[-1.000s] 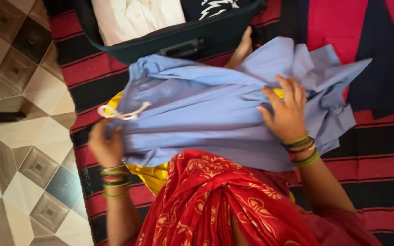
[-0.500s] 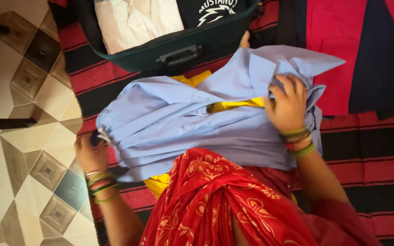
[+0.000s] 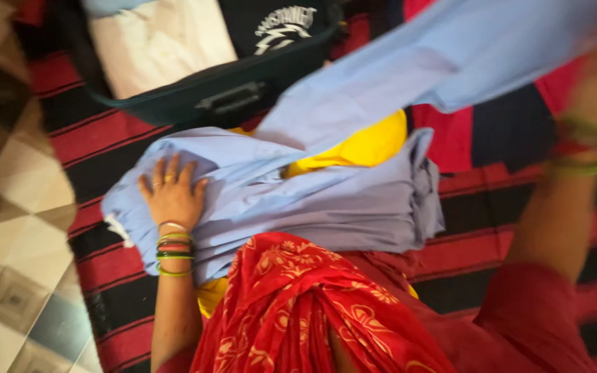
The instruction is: The person folds light blue trousers and pink pants by hand and places the folded trousers into a black suitcase.
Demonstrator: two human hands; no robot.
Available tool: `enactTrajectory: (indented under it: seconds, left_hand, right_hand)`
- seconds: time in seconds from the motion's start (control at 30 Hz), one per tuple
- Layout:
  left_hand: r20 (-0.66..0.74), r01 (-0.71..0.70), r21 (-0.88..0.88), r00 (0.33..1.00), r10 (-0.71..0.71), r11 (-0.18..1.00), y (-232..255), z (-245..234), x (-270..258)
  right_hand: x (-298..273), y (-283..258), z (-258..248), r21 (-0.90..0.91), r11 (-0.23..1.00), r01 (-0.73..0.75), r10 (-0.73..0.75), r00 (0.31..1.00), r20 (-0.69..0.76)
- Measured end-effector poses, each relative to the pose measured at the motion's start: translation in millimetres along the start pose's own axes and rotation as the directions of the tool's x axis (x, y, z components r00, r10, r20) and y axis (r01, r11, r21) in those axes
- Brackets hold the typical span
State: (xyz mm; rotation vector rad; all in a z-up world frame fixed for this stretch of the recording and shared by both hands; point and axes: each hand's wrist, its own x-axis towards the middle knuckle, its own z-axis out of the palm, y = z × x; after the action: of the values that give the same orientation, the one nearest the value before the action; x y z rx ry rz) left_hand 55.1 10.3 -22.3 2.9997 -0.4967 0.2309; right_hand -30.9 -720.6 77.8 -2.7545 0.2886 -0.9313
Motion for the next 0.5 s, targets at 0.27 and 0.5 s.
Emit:
enactTrajectory:
  seconds: [0.27,0.5]
  left_hand:
    - [-0.166,-0.169,-0.49,0.981,0.099,0.855,61.5,-14.3,-11.0]
    - [-0.187,-0.545,-0.469,0.83,0.525,0.695,100.8,-18.7,-16.8]
  right_hand:
    - [-244.0,-52.2,127.8,0.164,0.978,-0.128,-0.011,0.758,0.653]
    - [-236.7,22.4,115.1,0.256,0.792,-0.554,0.106,0.539,0.836]
